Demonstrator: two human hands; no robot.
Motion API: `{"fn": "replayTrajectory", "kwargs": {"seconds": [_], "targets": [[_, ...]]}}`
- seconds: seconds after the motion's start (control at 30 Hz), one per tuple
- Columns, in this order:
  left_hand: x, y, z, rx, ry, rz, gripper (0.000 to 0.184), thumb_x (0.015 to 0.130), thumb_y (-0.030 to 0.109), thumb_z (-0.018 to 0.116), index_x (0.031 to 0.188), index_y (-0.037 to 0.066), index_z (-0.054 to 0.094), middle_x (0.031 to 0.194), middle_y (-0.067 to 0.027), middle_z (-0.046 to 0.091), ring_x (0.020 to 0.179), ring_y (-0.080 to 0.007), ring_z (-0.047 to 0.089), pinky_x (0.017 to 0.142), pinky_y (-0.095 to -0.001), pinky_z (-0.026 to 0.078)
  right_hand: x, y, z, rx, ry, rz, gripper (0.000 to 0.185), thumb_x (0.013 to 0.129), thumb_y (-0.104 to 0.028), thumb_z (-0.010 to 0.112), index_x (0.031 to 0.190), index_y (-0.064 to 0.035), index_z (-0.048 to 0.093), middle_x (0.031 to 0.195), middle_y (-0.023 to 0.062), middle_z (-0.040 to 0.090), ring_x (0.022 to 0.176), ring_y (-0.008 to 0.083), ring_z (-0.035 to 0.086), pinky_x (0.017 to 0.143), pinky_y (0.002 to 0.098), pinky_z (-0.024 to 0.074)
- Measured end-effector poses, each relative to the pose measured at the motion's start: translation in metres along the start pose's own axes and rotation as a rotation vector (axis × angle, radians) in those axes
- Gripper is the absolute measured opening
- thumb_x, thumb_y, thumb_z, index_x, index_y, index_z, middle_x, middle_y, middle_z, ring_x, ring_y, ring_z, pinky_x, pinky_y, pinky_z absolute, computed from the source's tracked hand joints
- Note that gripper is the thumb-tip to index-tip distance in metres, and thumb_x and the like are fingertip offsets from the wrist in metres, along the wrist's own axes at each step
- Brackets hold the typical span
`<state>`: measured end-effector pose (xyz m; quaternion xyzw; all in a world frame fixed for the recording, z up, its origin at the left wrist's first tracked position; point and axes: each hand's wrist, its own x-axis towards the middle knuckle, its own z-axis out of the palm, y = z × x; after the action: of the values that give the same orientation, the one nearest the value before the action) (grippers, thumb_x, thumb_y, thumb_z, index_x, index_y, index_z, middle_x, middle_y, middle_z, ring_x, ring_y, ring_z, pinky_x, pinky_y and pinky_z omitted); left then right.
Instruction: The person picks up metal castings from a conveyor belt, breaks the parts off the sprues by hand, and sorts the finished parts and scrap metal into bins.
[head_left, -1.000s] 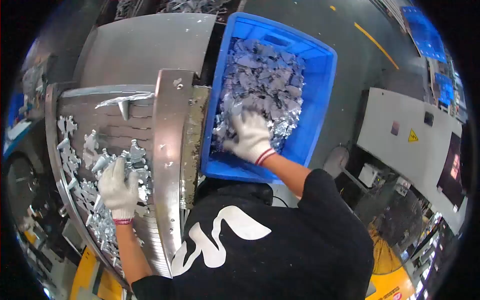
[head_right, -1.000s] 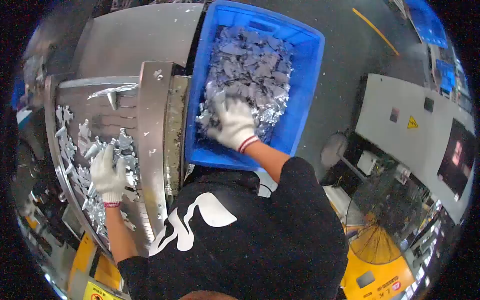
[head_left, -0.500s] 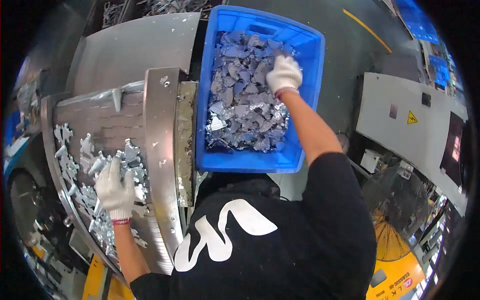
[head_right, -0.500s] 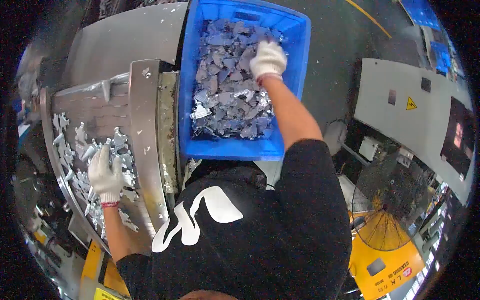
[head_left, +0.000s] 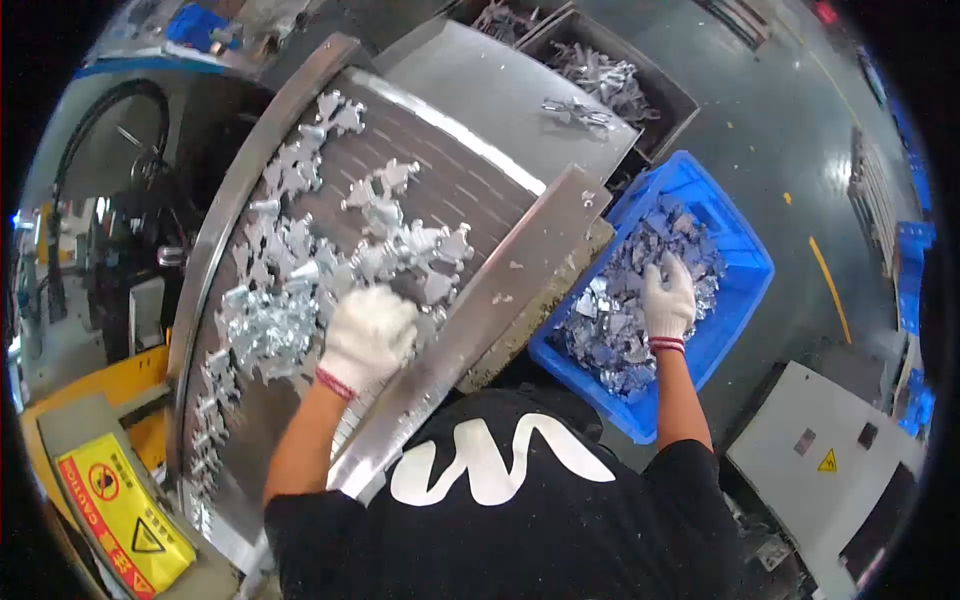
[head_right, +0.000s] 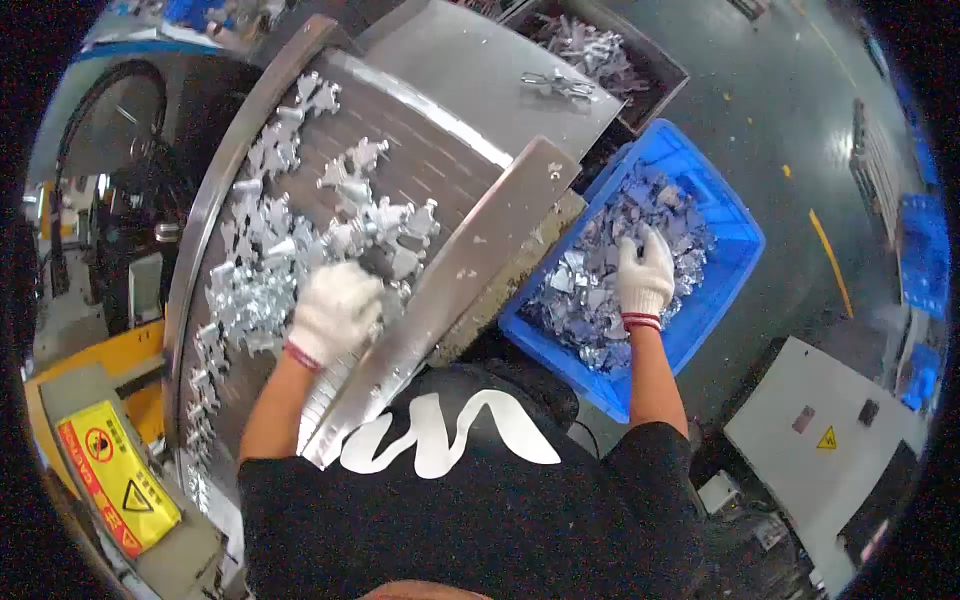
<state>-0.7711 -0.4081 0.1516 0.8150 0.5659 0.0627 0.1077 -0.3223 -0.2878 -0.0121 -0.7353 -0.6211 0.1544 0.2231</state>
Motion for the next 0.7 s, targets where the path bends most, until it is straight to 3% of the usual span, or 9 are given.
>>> {"fn": "replayTrajectory", "kwargs": {"seconds": [0.07,0.2,0.27,0.33,0.4,0.43,0.53,0.63,0.7], "targets": [[-0.008,0.009,-0.002,0.034,-0.026,-0.017,0.012,0.083,0.021,0.071,0.080,0.013,0.064,0.075,-0.0090,0.061,0.079,-0.0318,0.064,0.071,-0.0477,0.052,0.010,-0.044,-0.012,0.350,0.037,0.093,0.044,0.095,-0.030,0.074,0.131,-0.0036,0.073,0.133,0.0187,0.072,0.122,0.0342,0.069,0.106,0.0407,0.0537],[-0.038,0.012,0.004,-0.030,-0.011,-0.102,0.016,0.083,0.025,0.073,0.077,0.013,0.063,0.073,-0.0093,0.059,0.075,-0.0321,0.064,0.066,-0.0489,0.049,0.033,-0.132,-0.008,0.317,0.063,-0.339,0.035,0.092,-0.021,0.077,0.122,-0.0030,0.076,0.124,0.0185,0.075,0.119,0.0316,0.072,0.105,0.0401,0.0548],[-0.053,0.009,0.016,-0.001,0.016,-0.139,0.018,0.084,0.027,0.073,0.077,0.013,0.063,0.071,-0.0098,0.059,0.072,-0.0324,0.063,0.065,-0.0493,0.049,0.038,-0.175,-0.005,0.418,-0.025,-0.357,0.030,0.090,-0.016,0.076,0.117,-0.0034,0.077,0.122,0.0178,0.076,0.117,0.0323,0.072,0.104,0.0406,0.0560],[-0.068,0.006,0.023,0.057,-0.033,-0.222,0.021,0.086,0.029,0.072,0.076,0.013,0.064,0.068,-0.0116,0.061,0.067,-0.0334,0.064,0.062,-0.0507,0.049,0.039,-0.210,-0.002,0.345,0.034,-0.563,0.028,0.088,-0.015,0.077,0.114,-0.0046,0.077,0.121,0.0165,0.076,0.116,0.0332,0.072,0.102,0.0410,0.0567],[-0.095,0.009,0.026,0.098,-0.085,-0.343,0.022,0.087,0.030,0.072,0.075,0.013,0.064,0.067,-0.0120,0.063,0.065,-0.0341,0.065,0.060,-0.0513,0.050,0.032,-0.244,0.007,0.366,-0.055,-0.737,0.031,0.086,-0.016,0.079,0.116,-0.0051,0.077,0.120,0.0160,0.077,0.116,0.0346,0.072,0.102,0.0413,0.0567],[-0.112,0.009,0.030,0.053,-0.042,-0.438,0.017,0.088,0.027,0.069,0.079,0.014,0.065,0.068,-0.0114,0.062,0.068,-0.0352,0.064,0.066,-0.0512,0.050,0.029,-0.256,0.018,0.282,-0.176,-0.792,0.040,0.086,-0.021,0.081,0.122,-0.0048,0.075,0.124,0.0174,0.075,0.119,0.0360,0.070,0.104,0.0427,0.0555],[-0.141,0.002,0.020,0.108,-0.091,-0.538,0.015,0.088,0.026,0.070,0.080,0.013,0.067,0.068,-0.0113,0.063,0.065,-0.0348,0.064,0.061,-0.0504,0.050,0.020,-0.292,0.061,0.194,-0.348,-0.784,0.065,0.084,-0.032,0.081,0.140,-0.0055,0.063,0.144,0.0218,0.063,0.135,0.0395,0.059,0.113,0.0478,0.0485],[-0.184,-0.001,0.023,0.121,-0.098,-0.672,0.026,0.091,0.029,0.065,0.072,0.012,0.064,0.067,-0.0140,0.065,0.062,-0.0361,0.065,0.060,-0.0525,0.052,0.013,-0.337,0.091,0.219,-0.375,-0.825,0.068,0.085,-0.041,0.080,0.141,-0.0056,0.062,0.142,0.0218,0.063,0.134,0.0399,0.059,0.113,0.0473,0.0488],[-0.218,-0.001,0.025,0.177,-0.061,-0.693,0.024,0.089,0.029,0.066,0.073,0.012,0.066,0.068,-0.0148,0.065,0.064,-0.0359,0.065,0.062,-0.0517,0.052,0.008,-0.369,0.083,0.162,-0.635,-0.916,0.068,0.087,-0.047,0.077,0.140,-0.0063,0.064,0.136,0.0202,0.067,0.129,0.0377,0.063,0.108,0.0462,0.0515]]}}
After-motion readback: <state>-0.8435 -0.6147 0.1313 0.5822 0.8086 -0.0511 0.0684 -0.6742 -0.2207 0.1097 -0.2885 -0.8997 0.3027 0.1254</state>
